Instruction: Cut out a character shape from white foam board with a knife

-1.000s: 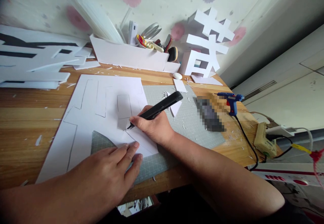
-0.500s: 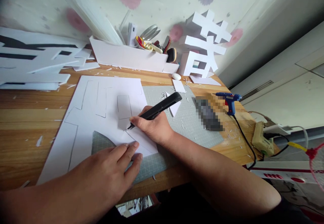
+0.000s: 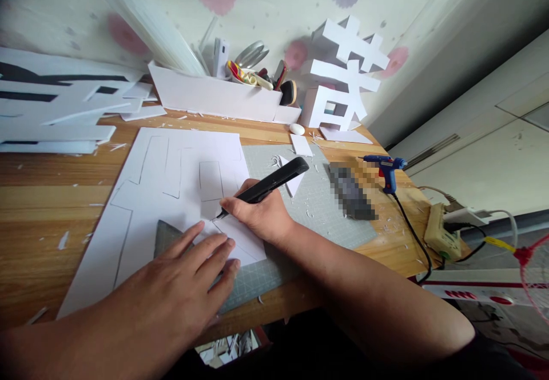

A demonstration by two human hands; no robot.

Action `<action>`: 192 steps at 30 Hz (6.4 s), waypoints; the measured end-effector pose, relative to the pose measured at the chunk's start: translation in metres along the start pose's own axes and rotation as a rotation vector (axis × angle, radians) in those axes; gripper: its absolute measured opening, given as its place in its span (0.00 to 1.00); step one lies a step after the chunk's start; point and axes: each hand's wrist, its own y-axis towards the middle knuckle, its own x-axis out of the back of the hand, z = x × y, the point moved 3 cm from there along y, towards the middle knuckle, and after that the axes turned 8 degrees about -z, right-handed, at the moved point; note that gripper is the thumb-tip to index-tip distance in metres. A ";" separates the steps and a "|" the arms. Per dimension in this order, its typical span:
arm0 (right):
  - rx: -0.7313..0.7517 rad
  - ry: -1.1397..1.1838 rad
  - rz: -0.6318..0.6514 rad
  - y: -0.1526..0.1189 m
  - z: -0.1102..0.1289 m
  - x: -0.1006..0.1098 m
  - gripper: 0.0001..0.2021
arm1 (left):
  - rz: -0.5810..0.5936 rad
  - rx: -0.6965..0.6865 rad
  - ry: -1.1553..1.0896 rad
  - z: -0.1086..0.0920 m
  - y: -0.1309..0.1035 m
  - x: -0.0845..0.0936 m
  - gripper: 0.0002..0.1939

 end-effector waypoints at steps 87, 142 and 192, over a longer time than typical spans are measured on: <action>0.037 -0.092 -0.126 0.002 -0.016 0.065 0.17 | 0.781 0.248 0.046 0.020 0.019 -0.001 0.43; -0.017 -0.040 -0.098 -0.007 0.001 0.002 0.17 | 0.757 0.155 0.058 0.017 0.016 -0.009 0.47; -0.114 0.350 -0.349 0.009 -0.026 0.067 0.16 | 0.746 0.213 0.033 0.024 0.024 0.003 0.36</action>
